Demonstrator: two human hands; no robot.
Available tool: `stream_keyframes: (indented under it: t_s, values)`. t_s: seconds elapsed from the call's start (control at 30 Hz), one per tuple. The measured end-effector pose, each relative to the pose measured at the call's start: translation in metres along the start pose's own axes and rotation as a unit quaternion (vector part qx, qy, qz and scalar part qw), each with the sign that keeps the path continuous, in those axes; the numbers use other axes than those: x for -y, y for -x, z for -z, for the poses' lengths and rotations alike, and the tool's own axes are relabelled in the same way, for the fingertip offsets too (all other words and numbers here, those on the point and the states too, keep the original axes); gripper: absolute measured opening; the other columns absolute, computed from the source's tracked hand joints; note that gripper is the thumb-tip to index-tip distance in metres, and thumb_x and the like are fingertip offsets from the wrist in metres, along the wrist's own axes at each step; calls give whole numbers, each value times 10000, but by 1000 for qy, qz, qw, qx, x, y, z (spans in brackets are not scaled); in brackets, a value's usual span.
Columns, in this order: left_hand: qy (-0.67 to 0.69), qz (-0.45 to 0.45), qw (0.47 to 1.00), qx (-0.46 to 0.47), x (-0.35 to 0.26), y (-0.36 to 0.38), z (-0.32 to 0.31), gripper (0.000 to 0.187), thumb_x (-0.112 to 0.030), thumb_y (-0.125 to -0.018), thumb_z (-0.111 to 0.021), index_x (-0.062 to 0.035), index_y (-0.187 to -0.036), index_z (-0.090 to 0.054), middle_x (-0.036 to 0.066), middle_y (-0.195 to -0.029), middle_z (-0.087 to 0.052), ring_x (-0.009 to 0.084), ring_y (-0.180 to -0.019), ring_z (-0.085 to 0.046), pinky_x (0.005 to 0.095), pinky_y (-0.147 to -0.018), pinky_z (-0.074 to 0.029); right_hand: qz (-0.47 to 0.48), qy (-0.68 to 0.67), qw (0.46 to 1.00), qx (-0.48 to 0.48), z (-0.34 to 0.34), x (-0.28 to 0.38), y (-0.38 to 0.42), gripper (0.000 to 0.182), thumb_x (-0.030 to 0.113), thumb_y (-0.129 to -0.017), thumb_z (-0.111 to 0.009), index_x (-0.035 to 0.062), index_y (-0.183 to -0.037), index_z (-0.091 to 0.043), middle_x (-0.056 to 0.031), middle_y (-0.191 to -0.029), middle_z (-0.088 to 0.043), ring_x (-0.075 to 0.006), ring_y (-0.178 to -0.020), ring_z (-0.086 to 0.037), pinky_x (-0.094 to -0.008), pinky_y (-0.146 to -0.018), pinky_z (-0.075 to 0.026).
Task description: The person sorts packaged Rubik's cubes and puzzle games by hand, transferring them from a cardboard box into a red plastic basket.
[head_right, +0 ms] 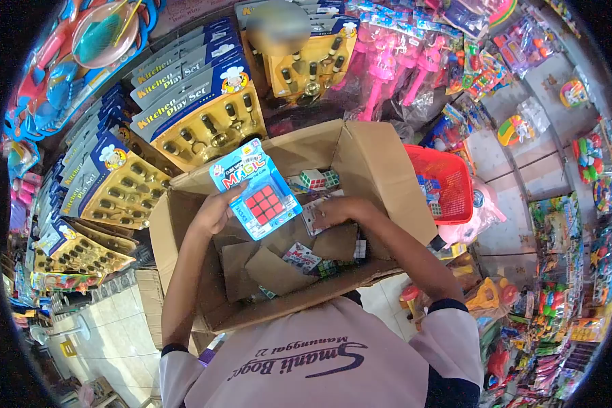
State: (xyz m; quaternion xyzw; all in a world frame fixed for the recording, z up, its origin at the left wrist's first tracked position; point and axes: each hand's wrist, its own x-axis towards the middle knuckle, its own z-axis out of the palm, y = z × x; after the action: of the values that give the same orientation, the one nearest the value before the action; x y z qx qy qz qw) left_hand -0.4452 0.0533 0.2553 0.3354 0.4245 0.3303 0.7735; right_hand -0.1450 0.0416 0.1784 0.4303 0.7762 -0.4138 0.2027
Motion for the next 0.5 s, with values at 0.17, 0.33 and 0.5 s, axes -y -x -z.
stream_keyframes:
  t_s: [0.17,0.33,0.5]
  values:
    - [-64,35,997,-24,11,-14,17,397,-224,-907,-601,-1,-1223,-512,81,-1138,-602,162,-990,-612,326,-839,-515,-66,181,961,198,-49,29,2,509,451,-781,-619,2,-1016,-660,-197,-1016,-653,-304,-918,-640,-420,-772,-505]
    - [-44,4,999,-13,3,-6,4,386,-235,-909,-598,-8,-1213,-527,79,-1119,-613,163,-959,-625,340,-811,-531,-69,184,972,130,-81,16,-14,375,276,-754,-625,13,-1018,-662,-200,-1035,-648,-318,-934,-637,-428,-771,-507]
    - [-48,5,999,-4,8,-12,10,379,-241,-909,-599,-3,-1199,-540,78,-1101,-623,159,-943,-630,344,-809,-535,-60,137,987,58,-79,-6,-19,322,92,-733,-545,19,-1025,-659,-206,-1029,-646,-319,-930,-638,-430,-756,-516]
